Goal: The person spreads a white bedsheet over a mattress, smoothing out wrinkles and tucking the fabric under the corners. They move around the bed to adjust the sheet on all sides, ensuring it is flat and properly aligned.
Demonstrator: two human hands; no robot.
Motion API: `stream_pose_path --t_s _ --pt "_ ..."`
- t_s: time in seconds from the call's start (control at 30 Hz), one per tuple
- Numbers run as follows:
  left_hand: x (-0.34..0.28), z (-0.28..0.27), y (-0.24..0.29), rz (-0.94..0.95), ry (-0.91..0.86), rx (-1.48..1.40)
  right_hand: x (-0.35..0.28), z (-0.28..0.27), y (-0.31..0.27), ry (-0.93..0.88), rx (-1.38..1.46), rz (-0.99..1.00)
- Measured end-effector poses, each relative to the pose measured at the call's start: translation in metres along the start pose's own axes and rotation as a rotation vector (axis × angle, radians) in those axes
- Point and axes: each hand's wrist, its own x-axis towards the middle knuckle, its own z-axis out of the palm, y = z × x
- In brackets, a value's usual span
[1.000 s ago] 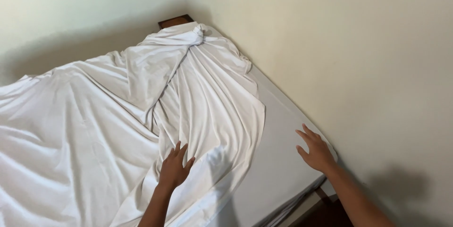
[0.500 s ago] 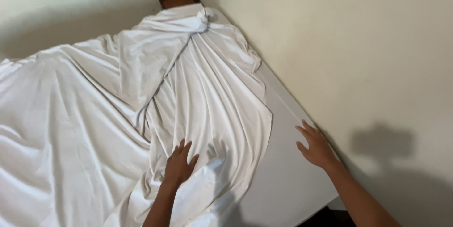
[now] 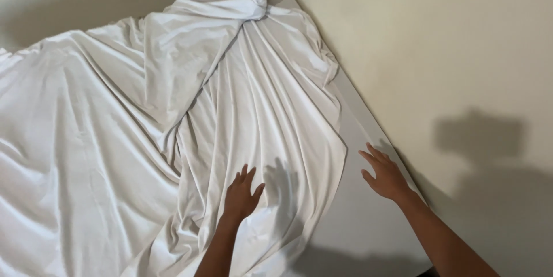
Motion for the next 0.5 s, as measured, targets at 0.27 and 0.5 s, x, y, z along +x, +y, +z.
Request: stream_pose_path --t_s 0.27,0.5 --pt "0.066 0.072 0.036 -0.126 -0.176 0.005 0.1 0.038 0.054 -0.077 0.001 -0.121" --pt "0.134 0.153 0.079 -0.147 -0.316 -0.02 0.172 0.044 0.085 -0.168 -0.121 -0.174"
